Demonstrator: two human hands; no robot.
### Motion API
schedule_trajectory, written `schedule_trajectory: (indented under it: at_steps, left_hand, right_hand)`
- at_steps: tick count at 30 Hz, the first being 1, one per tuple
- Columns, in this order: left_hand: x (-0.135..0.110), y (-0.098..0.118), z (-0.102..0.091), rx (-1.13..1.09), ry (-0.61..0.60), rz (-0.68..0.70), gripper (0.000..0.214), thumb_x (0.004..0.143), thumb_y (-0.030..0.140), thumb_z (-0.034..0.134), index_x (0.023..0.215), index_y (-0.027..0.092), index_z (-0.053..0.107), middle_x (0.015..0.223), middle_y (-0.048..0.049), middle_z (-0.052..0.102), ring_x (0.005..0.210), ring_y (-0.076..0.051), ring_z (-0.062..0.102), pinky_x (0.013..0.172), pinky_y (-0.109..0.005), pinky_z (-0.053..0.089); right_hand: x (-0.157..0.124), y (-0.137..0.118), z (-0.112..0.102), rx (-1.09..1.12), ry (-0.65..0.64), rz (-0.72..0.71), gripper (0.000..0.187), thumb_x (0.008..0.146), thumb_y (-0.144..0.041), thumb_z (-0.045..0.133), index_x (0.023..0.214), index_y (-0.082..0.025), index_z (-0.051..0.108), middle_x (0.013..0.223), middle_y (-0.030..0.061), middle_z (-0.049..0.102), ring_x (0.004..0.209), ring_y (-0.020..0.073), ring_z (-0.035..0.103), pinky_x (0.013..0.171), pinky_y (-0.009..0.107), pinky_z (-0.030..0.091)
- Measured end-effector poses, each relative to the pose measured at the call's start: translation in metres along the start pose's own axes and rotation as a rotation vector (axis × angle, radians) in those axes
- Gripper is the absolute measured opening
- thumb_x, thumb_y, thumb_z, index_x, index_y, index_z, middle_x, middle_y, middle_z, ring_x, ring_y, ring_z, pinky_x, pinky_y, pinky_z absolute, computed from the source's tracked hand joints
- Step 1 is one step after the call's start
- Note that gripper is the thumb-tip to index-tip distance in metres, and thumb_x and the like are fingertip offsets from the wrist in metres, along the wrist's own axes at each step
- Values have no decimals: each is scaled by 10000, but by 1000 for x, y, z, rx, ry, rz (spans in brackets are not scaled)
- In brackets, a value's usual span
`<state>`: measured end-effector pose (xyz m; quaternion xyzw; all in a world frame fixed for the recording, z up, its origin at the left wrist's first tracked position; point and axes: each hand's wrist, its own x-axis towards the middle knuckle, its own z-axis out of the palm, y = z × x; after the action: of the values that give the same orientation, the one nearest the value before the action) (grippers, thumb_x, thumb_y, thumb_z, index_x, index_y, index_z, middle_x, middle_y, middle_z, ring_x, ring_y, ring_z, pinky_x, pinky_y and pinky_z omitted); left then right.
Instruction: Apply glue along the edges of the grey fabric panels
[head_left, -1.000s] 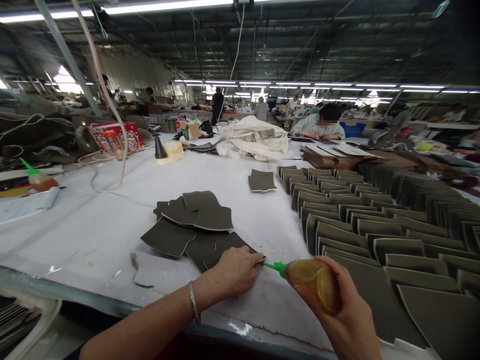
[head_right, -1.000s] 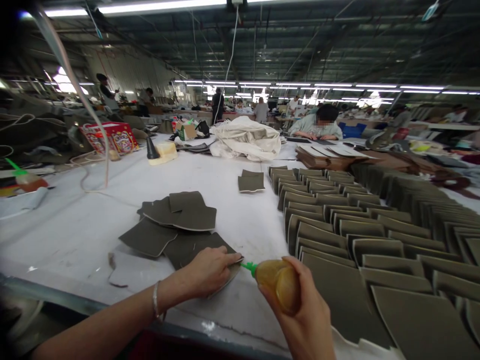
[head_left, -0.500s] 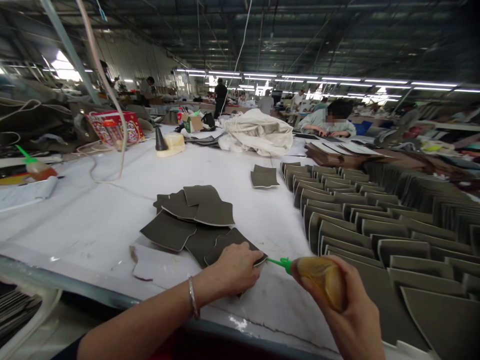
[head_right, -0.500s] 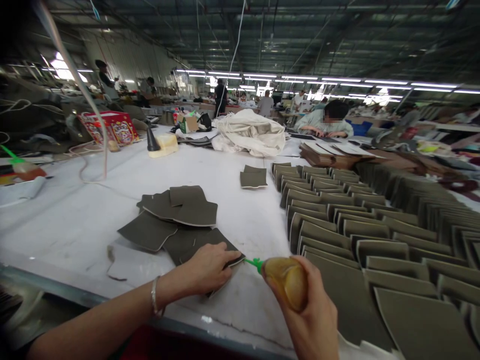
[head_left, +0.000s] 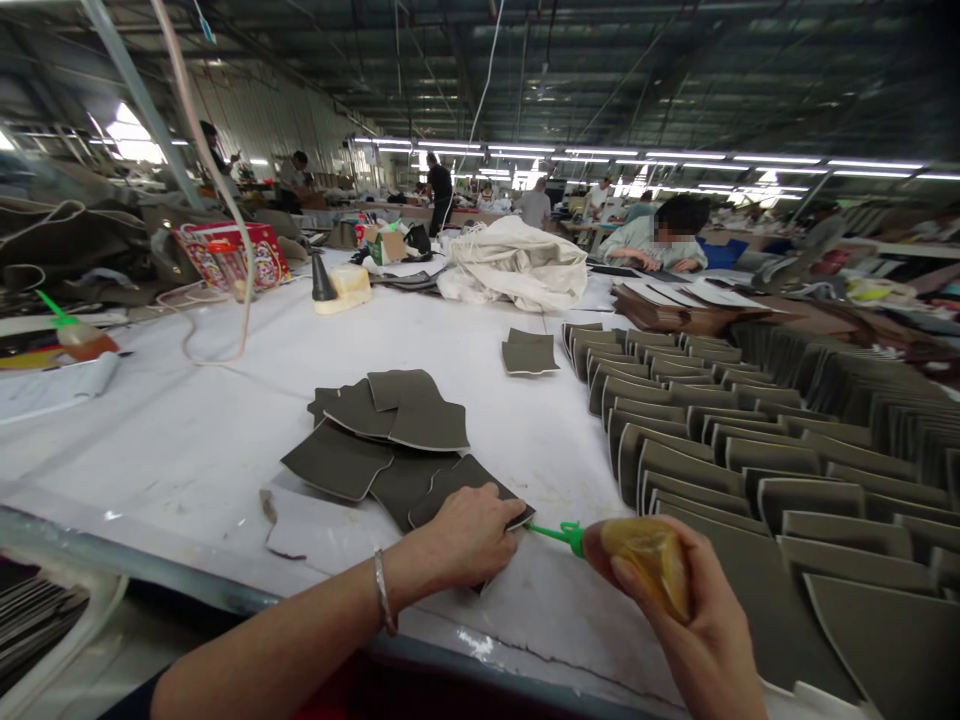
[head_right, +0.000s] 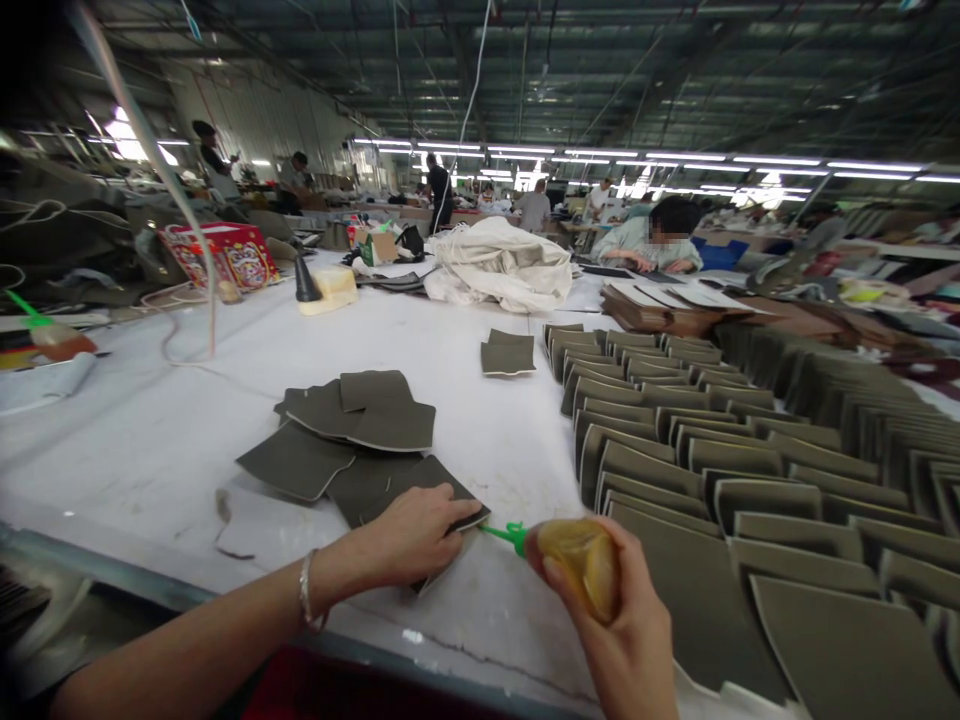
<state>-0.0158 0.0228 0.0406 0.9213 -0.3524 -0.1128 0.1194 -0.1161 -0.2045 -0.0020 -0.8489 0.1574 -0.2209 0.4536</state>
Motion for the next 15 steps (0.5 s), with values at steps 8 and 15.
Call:
schedule_trajectory:
  at_steps: [8, 15]
  left_hand:
    - [-2, 3, -1, -30, -3, -29, 437, 834, 251, 400, 1214, 180, 605, 1033, -132, 657, 920, -330, 659, 795, -462, 539]
    - [-4, -3, 0, -51, -9, -3, 477, 846, 231, 386, 1289, 180, 555, 1063, -123, 645, 911, -312, 663, 803, -456, 543]
  right_hand:
    - [1, 0, -1, 85, -3, 23, 625, 692, -618, 714, 1170, -260, 531, 1020, 40, 651, 938, 279, 633, 812, 363, 509]
    - [-10, 2, 2, 185, -155, 62, 597, 719, -612, 695, 1163, -251, 525, 1028, 45, 635, 928, 271, 623, 805, 354, 507]
